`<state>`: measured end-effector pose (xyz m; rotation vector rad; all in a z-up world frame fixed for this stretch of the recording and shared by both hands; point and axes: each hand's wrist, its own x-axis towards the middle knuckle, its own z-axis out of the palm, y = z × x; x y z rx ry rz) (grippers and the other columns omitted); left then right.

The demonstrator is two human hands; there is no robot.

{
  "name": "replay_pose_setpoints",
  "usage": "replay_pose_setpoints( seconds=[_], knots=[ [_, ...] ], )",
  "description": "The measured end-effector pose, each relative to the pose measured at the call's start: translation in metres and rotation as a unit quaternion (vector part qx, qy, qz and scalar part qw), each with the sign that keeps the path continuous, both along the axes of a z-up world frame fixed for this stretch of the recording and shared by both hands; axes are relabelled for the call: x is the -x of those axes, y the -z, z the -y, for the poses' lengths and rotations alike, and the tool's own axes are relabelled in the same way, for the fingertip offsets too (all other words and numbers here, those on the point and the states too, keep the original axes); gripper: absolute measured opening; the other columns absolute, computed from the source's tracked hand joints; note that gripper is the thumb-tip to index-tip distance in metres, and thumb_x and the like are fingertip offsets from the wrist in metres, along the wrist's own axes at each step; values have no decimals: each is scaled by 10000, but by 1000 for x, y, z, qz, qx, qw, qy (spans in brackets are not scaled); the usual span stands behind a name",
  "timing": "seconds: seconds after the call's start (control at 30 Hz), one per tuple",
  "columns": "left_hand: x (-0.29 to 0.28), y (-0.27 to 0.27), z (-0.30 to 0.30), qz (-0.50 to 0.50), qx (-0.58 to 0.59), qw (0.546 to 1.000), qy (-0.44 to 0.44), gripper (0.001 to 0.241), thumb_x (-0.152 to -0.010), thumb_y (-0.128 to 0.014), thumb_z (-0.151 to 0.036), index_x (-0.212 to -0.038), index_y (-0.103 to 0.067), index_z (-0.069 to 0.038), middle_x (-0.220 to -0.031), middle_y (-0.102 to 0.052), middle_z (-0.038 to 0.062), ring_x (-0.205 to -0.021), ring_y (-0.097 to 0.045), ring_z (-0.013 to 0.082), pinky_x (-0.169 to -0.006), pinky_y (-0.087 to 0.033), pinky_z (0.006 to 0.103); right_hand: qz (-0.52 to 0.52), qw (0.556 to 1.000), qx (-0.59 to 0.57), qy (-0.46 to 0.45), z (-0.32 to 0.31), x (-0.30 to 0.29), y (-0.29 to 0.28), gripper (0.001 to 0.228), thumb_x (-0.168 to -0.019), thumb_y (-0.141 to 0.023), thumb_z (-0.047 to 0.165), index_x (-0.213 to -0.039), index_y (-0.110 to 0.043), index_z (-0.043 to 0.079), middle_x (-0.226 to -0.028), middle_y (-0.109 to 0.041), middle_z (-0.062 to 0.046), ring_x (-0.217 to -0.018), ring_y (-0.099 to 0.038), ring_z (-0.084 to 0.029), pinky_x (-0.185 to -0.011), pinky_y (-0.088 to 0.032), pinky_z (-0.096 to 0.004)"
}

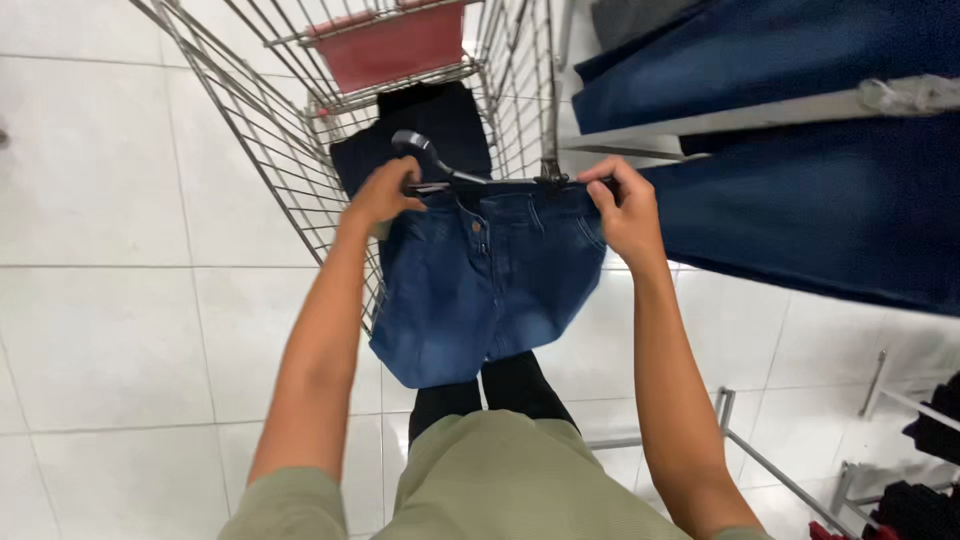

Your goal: The person takes blue shorts out of a shopping cart, attaches them to a clothes hanger, and hangs them on a clothing rack in a store.

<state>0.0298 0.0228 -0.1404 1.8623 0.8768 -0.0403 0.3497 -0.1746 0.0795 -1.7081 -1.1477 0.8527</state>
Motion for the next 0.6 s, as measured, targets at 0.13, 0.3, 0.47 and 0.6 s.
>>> replay_pose_setpoints(
  seconds=[0.13, 0.3, 0.47, 0.6],
  knots=[
    [15, -100, 6, 38, -39, 998, 13, 417, -758, -900, -174, -946, -532, -116, -1301, -609, 173, -1001, -642, 474, -829, -482, 545, 27, 999, 3, 23, 29, -19, -1, 191, -1013, -590, -106, -1067, -698, 41, -974, -675, -124, -934, -583, -187, -894, -483, -362],
    [27, -215, 6, 63, -1, 998, -10, 324, -858, -866, -158, -1034, -595, -133, -846, -678, 160, -735, -617, 359, -716, -416, 513, 54, 998, -1, 39, 39, -19, -34, 251, -1017, -537, -135, -1147, -661, 40, -1054, -667, -155, -1050, -614, -251, -958, -477, -420],
    [33, -283, 16, 19, -31, 999, 18, 397, -789, -902, -200, -1070, -628, -142, -942, -706, 173, -848, -659, 408, -793, -459, 537, 133, 987, 61, -71, 40, 16, -128, 640, -873, -665, 9, -1489, -498, 61, -1308, -568, -233, -1298, -489, -491, -1071, -362, -650],
    [31, -324, 35, 19, -71, 996, 42, 393, -830, -892, -235, -1090, -617, -128, -911, -685, 153, -836, -648, 386, -789, -443, 533, 330, 919, 175, -130, 38, 20, -153, 534, -965, -772, 274, -1464, -625, 154, -970, -632, -160, -860, -626, -419, -742, -450, -540]
  ],
)
